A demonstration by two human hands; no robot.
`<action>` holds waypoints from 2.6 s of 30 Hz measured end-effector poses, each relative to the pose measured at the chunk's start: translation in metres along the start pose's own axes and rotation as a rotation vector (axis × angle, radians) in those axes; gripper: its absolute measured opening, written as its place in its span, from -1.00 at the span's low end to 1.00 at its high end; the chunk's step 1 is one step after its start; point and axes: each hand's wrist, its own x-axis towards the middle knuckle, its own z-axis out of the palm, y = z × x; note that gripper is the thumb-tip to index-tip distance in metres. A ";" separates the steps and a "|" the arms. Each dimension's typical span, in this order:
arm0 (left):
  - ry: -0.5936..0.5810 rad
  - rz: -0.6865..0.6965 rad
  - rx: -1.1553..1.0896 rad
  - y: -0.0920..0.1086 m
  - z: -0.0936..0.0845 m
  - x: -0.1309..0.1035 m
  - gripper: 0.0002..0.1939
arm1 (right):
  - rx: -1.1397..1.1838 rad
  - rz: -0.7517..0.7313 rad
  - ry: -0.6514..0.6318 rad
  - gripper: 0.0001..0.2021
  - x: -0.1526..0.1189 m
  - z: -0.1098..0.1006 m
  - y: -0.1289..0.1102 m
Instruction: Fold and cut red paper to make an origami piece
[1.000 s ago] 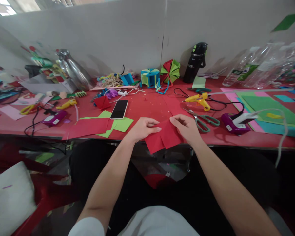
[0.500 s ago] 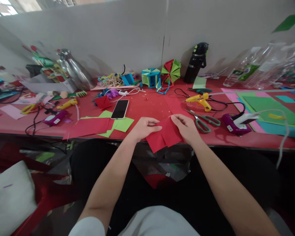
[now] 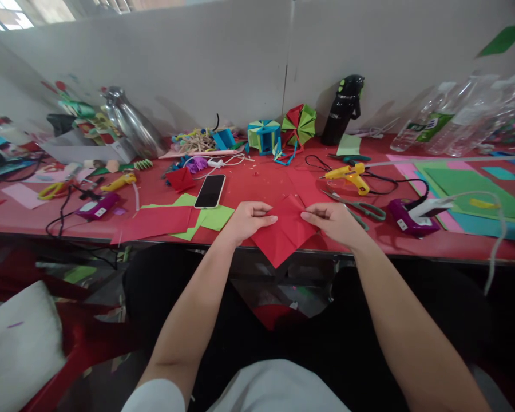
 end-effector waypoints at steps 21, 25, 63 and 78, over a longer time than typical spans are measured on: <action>-0.087 -0.023 -0.235 -0.004 0.005 0.005 -0.86 | -0.383 -0.574 0.040 -0.23 -0.016 0.011 -0.010; -0.067 -0.096 -0.305 -0.007 0.012 0.007 -0.66 | -0.475 -0.601 0.027 -0.78 -0.017 0.031 -0.004; 0.170 0.500 0.231 0.011 0.032 -0.016 -0.84 | -0.008 -0.256 0.369 -0.81 -0.013 0.039 -0.011; 0.234 0.647 0.429 0.013 0.025 -0.020 -0.86 | -0.179 -0.504 0.395 -0.84 -0.016 0.036 -0.012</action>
